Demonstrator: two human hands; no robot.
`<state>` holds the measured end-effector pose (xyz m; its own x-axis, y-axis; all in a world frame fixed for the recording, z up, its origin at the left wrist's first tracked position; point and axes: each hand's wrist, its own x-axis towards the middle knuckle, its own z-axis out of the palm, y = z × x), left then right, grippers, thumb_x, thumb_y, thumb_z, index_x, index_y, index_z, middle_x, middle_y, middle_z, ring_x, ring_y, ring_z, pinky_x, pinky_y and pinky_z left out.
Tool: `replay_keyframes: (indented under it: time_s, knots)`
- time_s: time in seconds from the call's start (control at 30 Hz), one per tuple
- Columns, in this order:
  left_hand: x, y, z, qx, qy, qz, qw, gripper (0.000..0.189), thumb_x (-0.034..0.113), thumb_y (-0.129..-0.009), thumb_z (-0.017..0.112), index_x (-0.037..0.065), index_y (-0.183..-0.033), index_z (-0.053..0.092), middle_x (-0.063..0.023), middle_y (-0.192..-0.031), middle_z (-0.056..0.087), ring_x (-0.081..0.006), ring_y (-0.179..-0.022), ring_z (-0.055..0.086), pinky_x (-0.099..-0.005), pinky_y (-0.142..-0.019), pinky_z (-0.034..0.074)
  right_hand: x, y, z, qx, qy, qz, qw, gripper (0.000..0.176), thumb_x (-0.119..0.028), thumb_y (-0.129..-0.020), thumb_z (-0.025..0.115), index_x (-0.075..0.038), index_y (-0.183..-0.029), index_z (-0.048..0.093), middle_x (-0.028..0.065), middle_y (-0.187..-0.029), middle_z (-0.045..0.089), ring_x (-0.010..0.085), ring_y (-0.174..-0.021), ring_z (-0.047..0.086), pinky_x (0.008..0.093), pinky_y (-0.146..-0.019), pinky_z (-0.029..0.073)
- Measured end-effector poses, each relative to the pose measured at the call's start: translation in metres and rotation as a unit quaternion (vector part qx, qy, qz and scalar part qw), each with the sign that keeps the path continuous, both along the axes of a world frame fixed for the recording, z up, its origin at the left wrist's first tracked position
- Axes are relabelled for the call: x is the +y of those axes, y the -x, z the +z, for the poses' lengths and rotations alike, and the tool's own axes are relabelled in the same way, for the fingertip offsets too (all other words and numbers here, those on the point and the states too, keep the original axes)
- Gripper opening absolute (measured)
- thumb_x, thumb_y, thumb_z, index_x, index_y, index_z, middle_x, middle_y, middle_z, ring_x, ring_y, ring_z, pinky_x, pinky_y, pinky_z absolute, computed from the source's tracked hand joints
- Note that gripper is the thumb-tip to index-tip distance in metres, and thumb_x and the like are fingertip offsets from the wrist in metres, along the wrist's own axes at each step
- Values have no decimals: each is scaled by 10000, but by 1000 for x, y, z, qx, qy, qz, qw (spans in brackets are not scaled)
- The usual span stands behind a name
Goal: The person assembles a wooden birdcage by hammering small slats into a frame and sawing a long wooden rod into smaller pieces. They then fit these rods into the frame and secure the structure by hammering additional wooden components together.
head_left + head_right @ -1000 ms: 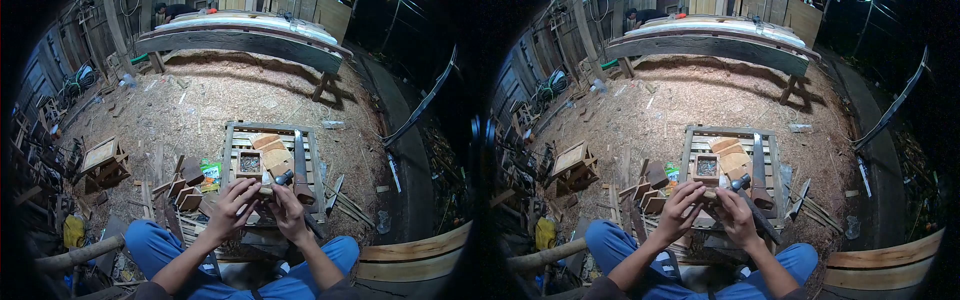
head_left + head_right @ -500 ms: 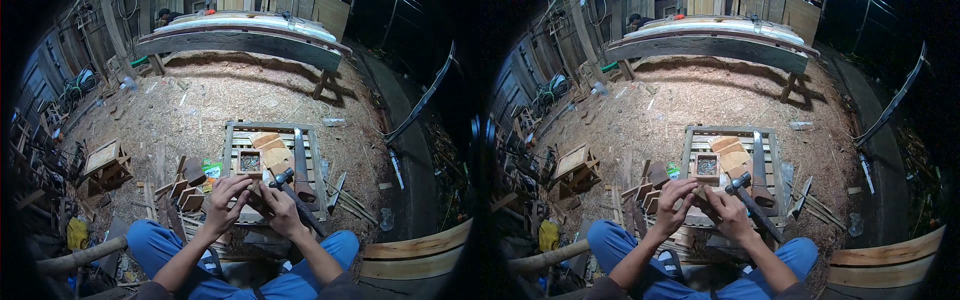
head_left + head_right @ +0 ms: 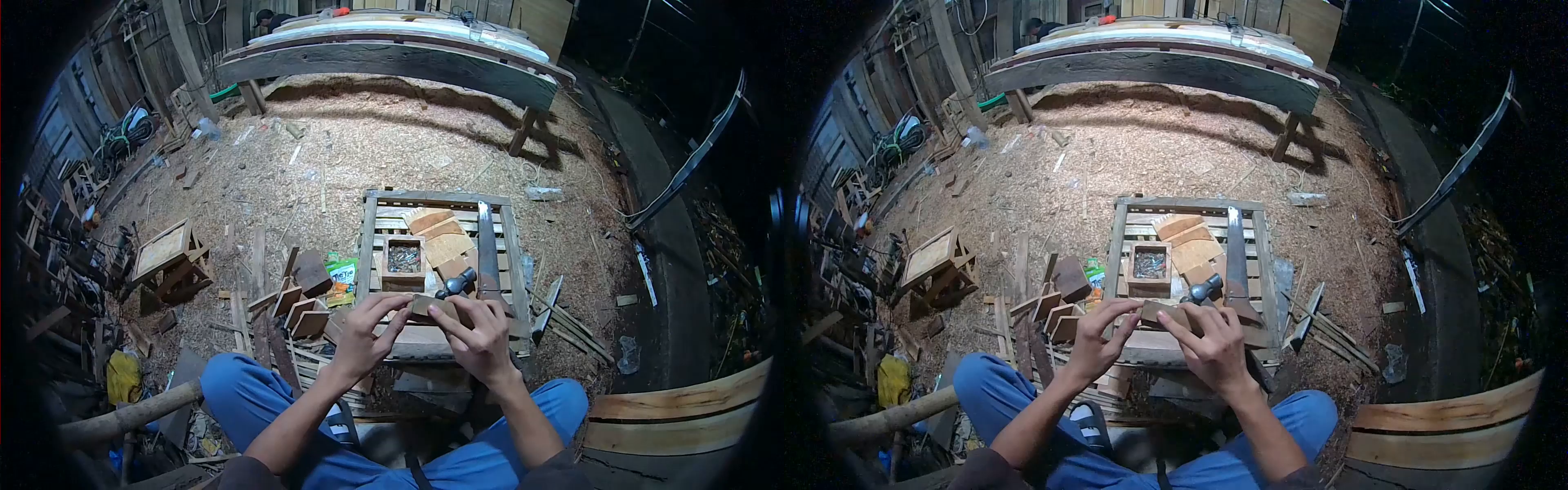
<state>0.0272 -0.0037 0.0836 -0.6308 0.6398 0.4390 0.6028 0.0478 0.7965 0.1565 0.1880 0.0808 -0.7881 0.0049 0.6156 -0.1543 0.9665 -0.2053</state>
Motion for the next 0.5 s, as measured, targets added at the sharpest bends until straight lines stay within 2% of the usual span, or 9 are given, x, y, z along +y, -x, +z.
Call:
replay_keyframes:
  time_s: [0.03,0.23,0.3,0.5]
  knots:
    - [1,0,0,-1,1,-2,1000,235,83,-976,710,21,-1201,731,-162,-1155,742,-300,-1060,733,-374,-901,565,2,1,1,8,-6,-2,1000,509,-28,-757,773,-229,-1225,780,65,-1142,716,239,-960,680,403,-844,476]
    - [8,5,-8,14,-20,-21,999,305,-39,-906,737,32,-1202,739,-157,-1111,752,-275,-1034,740,-343,-876,571,12,3,-2,48,-6,-5,999,424,12,-735,763,-164,-1120,789,69,-1156,747,249,-972,692,408,-854,468]
    - [8,9,-17,0,-25,-18,1000,358,-94,-871,729,38,-1204,741,-142,-1089,757,-243,-1001,744,-329,-857,573,13,5,-3,50,0,-2,999,407,8,-730,768,-155,-1102,788,72,-1158,751,250,-970,693,410,-853,470]
    - [9,14,-20,-29,-1,-22,999,359,-114,-860,709,37,-1183,744,-119,-1028,754,-202,-951,745,-318,-832,573,15,5,-7,43,15,11,999,378,-13,-715,782,-140,-1071,786,83,-1168,755,254,-965,694,412,-862,478]
